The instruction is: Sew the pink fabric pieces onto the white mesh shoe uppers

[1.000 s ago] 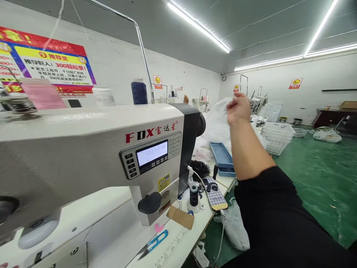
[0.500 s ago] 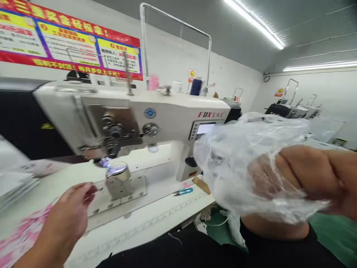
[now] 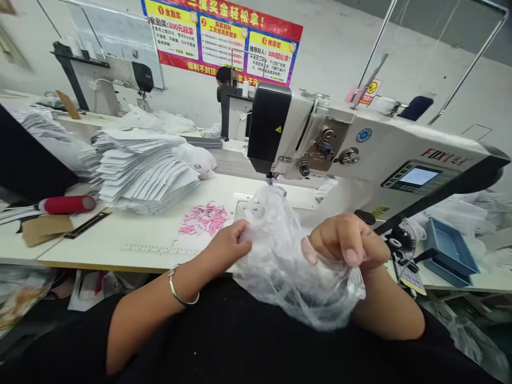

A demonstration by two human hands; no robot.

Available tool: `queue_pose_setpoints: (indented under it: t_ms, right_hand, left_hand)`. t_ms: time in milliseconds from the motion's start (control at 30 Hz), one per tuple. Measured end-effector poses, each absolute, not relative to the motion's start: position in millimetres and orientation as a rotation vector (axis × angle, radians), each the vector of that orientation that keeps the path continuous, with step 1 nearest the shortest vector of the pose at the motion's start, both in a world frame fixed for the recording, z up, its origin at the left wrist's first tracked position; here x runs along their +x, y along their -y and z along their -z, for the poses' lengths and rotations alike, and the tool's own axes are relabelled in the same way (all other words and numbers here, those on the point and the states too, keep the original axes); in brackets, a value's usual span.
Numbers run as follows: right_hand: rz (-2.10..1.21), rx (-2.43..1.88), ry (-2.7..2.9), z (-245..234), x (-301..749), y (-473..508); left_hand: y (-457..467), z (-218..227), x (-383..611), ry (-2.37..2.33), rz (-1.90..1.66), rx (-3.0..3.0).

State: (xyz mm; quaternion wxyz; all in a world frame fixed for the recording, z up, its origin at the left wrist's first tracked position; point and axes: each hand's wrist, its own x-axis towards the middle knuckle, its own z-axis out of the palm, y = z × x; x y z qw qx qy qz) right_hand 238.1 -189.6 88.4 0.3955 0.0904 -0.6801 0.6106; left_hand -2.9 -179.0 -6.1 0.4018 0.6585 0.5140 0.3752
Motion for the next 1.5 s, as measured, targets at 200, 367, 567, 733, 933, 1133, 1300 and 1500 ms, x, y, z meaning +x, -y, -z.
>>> queue_pose_setpoints:
  t_ms: [200, 367, 567, 733, 933, 1133, 1300, 1500]
  right_hand:
    - [-0.263, -1.091, 2.369, -92.8, 303.7, 167.7]
    - [0.364, -1.405, 2.390, -101.3, 310.4, 165.6]
    - [0.303, -0.663, 2.418, -86.3, 237.0, 180.5]
    - [-0.558, -1.025, 2.917, -9.0, 175.0, 133.0]
    - [-0.563, -1.467, 2.787, 63.7, 165.2, 77.4]
    - [-0.580, -1.556, 2.727, 72.6, 150.9, 75.1]
    - [-0.563, -1.610, 2.697, 75.5, 137.9, 76.8]
    - [-0.553, -1.627, 2.703, 72.6, 132.2, 76.3]
  left_hand:
    - [176.8, 15.2, -68.5, -1.727, -1.151, 1.484]
    - [171.8, 23.2, -63.9, -1.677, -0.944, 1.586]
    - [164.0, 29.9, -44.6, -1.540, -0.854, 1.709]
    - [160.5, 53.7, -31.7, -1.262, -0.663, 1.836]
    - [155.7, 75.6, -84.9, -1.404, -0.760, 1.628]
    - [129.0, 93.0, -152.7, -2.279, -0.539, 1.704]
    - [75.1, 105.8, -133.1, -2.252, -0.256, 1.803]
    - [41.3, 99.4, -103.1, -2.093, -0.294, 2.045]
